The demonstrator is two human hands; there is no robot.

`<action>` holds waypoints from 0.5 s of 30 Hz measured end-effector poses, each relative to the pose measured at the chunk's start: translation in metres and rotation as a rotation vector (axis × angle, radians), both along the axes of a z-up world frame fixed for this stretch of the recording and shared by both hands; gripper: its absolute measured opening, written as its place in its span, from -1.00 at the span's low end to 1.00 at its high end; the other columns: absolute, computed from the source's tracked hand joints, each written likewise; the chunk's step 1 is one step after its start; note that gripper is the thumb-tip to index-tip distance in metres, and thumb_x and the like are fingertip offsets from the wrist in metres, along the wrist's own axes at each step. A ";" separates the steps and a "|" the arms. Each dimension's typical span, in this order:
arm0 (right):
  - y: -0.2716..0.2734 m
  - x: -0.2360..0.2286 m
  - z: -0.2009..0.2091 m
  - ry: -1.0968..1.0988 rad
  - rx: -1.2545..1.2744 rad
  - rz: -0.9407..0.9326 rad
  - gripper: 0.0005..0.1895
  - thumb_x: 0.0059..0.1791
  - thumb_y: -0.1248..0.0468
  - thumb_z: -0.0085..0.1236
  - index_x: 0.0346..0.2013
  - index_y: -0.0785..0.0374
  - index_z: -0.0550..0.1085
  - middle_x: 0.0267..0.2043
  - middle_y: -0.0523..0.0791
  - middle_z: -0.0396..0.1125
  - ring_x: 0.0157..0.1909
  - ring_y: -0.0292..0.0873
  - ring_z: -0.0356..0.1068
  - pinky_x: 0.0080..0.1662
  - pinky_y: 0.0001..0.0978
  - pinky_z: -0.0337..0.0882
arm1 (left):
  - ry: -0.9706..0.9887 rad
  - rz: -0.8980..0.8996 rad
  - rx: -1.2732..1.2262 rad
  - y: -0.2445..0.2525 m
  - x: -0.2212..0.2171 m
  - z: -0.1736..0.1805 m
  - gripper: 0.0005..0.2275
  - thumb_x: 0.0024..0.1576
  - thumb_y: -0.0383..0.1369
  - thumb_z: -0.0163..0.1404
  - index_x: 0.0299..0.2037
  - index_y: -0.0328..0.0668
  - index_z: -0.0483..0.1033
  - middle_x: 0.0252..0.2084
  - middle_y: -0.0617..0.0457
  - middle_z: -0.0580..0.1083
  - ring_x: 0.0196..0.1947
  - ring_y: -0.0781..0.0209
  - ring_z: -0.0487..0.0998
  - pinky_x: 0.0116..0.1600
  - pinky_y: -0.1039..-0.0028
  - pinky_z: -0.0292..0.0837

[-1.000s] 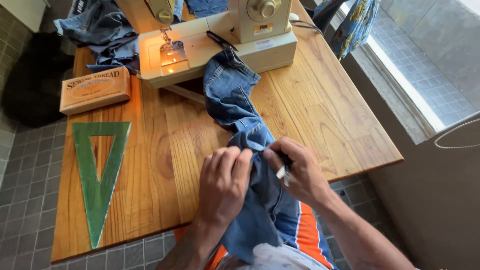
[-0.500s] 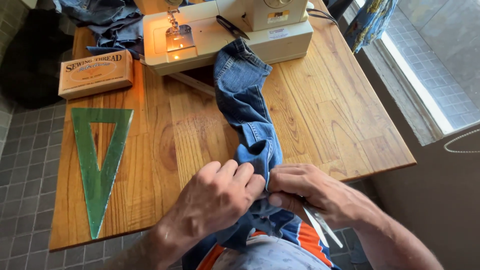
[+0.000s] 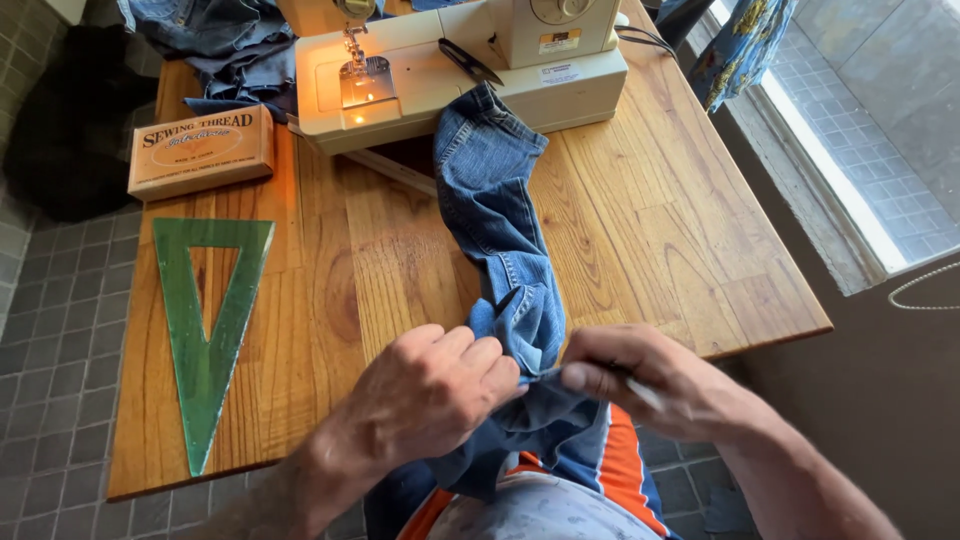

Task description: The person uses scissors to cut along the side seam of a pair of blue jeans. They carefully separate the fabric layers and trim the seam allowance, then unfold the jeans to display the cut seam.

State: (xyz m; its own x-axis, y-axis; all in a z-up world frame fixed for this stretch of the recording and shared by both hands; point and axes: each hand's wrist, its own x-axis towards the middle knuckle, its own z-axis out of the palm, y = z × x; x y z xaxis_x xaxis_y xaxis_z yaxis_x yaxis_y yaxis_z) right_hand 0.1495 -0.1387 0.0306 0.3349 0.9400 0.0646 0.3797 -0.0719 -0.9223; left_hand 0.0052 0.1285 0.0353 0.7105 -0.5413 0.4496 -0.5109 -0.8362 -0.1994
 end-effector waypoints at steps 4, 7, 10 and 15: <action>-0.017 -0.019 0.020 0.278 -0.358 -0.703 -0.44 0.11 0.06 0.27 0.40 0.10 0.63 0.06 -0.18 0.59 0.04 -0.26 0.55 0.11 -0.35 0.51 | -0.088 0.132 -0.058 -0.008 -0.003 -0.005 -0.69 0.53 -0.39 -0.04 -0.35 0.07 0.38 -0.40 0.17 0.27 -0.42 0.15 0.30 -0.38 0.28 0.17; -0.059 -0.051 0.026 0.756 -0.090 -0.707 -0.16 0.03 0.46 0.09 0.67 0.23 0.57 0.38 0.06 0.73 0.28 0.00 0.73 0.36 -0.15 0.58 | -0.121 0.187 -0.155 -0.020 -0.010 -0.010 -0.77 0.47 -0.50 -0.01 -0.29 -0.03 0.42 -0.34 0.12 0.32 -0.39 0.12 0.34 -0.35 0.27 0.22; -0.091 -0.076 -0.011 0.941 0.160 -0.408 -0.25 0.11 0.41 0.33 0.64 0.43 0.44 0.49 0.14 0.66 0.30 0.03 0.76 0.32 -0.08 0.66 | -0.119 0.213 -0.306 -0.031 -0.021 -0.015 -0.91 0.49 -0.42 0.04 -0.10 -0.12 0.52 -0.22 0.05 0.43 -0.35 0.09 0.44 -0.26 0.24 0.40; -0.099 -0.101 -0.027 1.067 0.003 -0.235 -0.46 0.07 0.48 0.54 0.35 0.56 0.67 0.03 0.21 0.65 0.09 0.02 0.68 0.17 -0.19 0.59 | -0.209 0.134 -0.431 -0.045 -0.037 -0.028 -0.95 0.50 -0.44 0.04 0.02 -0.16 0.57 -0.08 -0.06 0.53 -0.13 0.03 0.69 -0.11 0.24 0.56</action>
